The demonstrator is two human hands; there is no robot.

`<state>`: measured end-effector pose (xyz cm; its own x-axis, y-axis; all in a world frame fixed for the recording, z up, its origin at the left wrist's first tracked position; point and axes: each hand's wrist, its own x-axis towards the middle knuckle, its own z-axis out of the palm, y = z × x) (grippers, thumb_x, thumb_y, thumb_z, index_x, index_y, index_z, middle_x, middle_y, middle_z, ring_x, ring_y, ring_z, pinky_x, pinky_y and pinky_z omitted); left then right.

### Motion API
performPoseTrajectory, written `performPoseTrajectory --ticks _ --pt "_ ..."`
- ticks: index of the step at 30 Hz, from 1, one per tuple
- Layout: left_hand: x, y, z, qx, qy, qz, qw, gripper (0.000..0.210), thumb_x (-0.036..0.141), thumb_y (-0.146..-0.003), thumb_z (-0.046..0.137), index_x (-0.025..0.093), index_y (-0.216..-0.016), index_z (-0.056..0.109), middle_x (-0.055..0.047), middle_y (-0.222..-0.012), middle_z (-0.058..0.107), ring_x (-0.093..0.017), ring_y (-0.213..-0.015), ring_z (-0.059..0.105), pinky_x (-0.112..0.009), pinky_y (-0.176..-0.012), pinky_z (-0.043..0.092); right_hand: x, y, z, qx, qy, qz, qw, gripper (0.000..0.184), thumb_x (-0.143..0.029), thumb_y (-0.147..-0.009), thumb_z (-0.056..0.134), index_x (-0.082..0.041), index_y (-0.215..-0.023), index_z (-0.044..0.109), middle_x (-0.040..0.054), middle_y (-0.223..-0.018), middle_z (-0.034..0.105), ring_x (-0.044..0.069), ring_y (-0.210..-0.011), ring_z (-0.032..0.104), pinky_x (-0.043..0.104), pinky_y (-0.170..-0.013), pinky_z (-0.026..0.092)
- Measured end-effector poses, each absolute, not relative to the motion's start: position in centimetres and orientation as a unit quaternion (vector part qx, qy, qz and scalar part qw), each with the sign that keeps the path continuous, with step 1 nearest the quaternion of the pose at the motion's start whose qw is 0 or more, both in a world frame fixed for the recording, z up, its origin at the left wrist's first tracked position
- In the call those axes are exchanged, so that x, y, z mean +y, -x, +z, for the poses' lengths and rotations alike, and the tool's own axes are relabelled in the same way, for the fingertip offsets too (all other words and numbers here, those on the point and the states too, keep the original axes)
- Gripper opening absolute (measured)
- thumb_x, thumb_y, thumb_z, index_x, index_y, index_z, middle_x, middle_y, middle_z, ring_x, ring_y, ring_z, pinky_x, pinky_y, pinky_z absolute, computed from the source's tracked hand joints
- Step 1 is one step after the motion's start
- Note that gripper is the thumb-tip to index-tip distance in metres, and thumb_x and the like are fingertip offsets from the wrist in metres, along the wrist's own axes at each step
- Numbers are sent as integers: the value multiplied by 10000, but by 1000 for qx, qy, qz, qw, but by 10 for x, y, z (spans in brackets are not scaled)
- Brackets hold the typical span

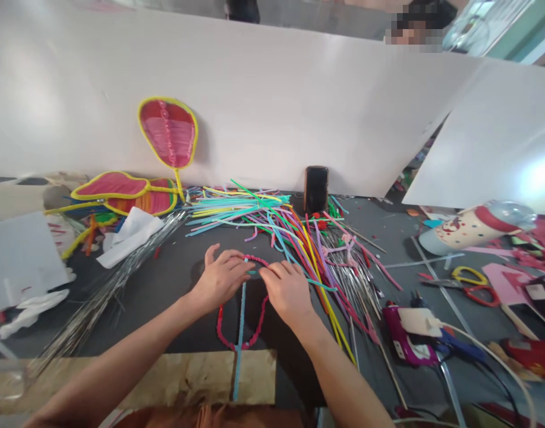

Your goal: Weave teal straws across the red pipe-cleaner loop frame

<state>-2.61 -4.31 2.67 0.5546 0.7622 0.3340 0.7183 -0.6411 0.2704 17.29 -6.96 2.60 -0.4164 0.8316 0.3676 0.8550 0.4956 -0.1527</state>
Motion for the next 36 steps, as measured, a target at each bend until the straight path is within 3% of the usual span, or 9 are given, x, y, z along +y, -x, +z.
performPoseTrajectory --ticks 4,9,15,24,28,32,36 --pt "-40 41 27 446 -866 219 53 269 116 -850 443 261 -839 669 -7 -745 696 -174 -822 605 -508 -999 206 -67 -186 30 -840 495 -15 220 204 -231 -917 475 -239 -959 675 34 -819 687 174 -776 617 313 -709 390" --pt "-38 80 27 500 -841 204 23 276 105 -810 454 269 -841 674 -11 -752 707 -202 -867 598 -535 -994 186 -66 -230 27 -809 526 9 261 212 -258 -908 476 -217 -904 684 47 -837 701 191 -797 638 320 -749 457" --pt "-41 90 24 513 -833 204 26 262 130 -819 468 276 -827 685 -10 -741 705 -202 -881 601 -530 -991 198 -72 -237 23 -743 564 159 324 184 -308 -874 511 -235 -878 680 40 -862 706 195 -815 655 333 -765 506" --pt "-45 96 27 521 -823 222 33 220 244 -858 494 289 -793 699 6 -741 724 -200 -869 594 -513 -996 184 -75 -226 33 -572 625 356 394 208 -410 -754 614 -215 -782 682 7 -653 653 167 -592 598 280 -568 488" --pt "-46 96 26 524 -819 234 23 210 236 -851 503 297 -797 697 16 -729 722 -196 -857 594 -500 -992 191 -76 -221 25 -528 601 399 449 200 -399 -736 641 -201 -762 659 -8 -608 602 145 -579 563 266 -572 469" --pt "-47 92 28 522 -824 219 23 230 215 -860 481 279 -791 691 0 -708 710 -198 -848 595 -507 -975 208 -75 -220 19 -498 592 389 500 206 -399 -762 616 -198 -798 639 7 -625 610 163 -595 584 297 -590 483" --pt "-50 83 29 518 -829 210 9 229 191 -856 475 264 -801 685 -16 -698 698 -201 -817 589 -528 -964 215 -75 -216 37 -578 630 176 488 177 -343 -835 540 -211 -888 645 68 -807 671 214 -762 625 377 -723 505"
